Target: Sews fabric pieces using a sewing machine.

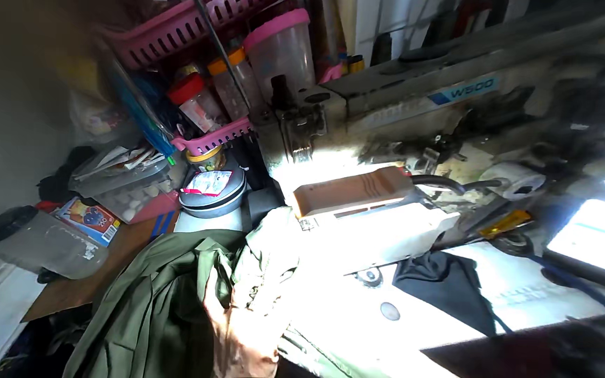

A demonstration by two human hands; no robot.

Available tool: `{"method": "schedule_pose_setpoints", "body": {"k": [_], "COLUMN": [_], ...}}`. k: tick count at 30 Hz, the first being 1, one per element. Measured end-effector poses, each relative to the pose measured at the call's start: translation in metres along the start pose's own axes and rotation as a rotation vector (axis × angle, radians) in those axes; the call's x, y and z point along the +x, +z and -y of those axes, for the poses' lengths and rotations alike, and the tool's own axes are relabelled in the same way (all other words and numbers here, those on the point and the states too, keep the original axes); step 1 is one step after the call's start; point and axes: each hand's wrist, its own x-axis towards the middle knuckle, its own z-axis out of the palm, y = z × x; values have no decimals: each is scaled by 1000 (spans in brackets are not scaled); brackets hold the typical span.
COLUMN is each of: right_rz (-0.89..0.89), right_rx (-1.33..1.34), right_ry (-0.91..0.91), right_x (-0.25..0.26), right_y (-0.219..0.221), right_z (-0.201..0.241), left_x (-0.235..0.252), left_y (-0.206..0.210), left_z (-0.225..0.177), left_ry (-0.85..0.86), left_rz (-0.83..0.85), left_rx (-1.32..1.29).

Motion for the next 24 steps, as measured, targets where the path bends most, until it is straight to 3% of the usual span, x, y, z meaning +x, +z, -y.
{"method": "schedule_pose_setpoints", "body": {"k": [3,7,13,18,24], "right_rz": [35,9,-92,-87,-115], "right_rx": [72,102,-39,-118,-157], "right_ry": [-36,-95,92,215,161], "right_x": [7,12,24,48,74], "right_y": [0,3,10,11,12], "right_z": [-11,-18,-15,-19,-41], "left_x": [6,9,25,46,74], "left_y": [4,-1,2,10,18], "left_z": [6,8,7,12,17], "left_ry": [14,158,124,92,34], "left_rz": [-17,-29,-74,74,213], "left_rx": [-70,-136,153,321,410]}}
